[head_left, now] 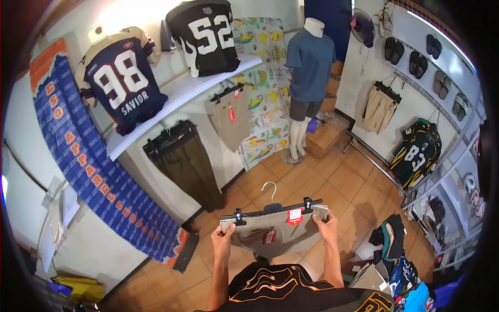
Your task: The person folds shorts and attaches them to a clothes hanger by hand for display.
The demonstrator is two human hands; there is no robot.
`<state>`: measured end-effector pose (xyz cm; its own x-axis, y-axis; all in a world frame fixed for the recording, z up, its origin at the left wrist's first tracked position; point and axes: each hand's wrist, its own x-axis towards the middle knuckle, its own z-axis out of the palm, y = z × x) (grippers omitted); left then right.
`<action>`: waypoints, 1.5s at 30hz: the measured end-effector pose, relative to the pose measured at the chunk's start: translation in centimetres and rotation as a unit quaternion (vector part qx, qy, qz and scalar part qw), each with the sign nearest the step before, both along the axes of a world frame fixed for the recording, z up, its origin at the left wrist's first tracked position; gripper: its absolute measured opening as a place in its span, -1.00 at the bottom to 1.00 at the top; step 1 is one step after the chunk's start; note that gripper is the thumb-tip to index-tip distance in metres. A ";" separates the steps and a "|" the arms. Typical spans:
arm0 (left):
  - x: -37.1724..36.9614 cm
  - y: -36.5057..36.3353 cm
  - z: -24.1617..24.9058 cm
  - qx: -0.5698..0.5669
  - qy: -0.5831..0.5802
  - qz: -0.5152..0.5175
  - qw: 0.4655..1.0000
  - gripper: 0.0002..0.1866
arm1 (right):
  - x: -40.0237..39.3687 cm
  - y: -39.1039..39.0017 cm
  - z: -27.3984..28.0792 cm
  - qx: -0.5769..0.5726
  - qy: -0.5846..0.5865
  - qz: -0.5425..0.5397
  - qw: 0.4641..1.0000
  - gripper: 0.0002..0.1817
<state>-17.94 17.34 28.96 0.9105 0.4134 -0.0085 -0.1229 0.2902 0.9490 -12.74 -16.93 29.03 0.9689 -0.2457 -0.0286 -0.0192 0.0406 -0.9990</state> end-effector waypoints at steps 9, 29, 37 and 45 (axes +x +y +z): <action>17.0 2.0 1.1 0.014 0.020 -0.040 0.999 -0.83 | 12.5 1.7 1.1 0.013 -0.009 -0.062 0.998 -0.69; 41.4 -4.0 0.8 0.024 0.044 0.152 0.987 -0.83 | 49.8 -2.2 1.7 -0.031 -0.015 0.149 0.988 -0.57; 48.2 -3.8 2.3 0.086 0.068 0.251 0.962 -0.74 | 62.9 1.3 3.7 -0.056 -0.067 0.240 0.967 -0.57; 55.5 0.7 4.1 0.091 0.054 0.283 0.953 -0.74 | 72.6 7.4 3.3 -0.048 -0.080 0.280 0.956 -0.61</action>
<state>37.52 18.06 33.01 0.5386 0.8421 0.0293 -0.1096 0.0355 0.9933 59.87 -9.50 32.33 0.9395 0.3181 0.1273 0.1419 -0.0231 -0.9896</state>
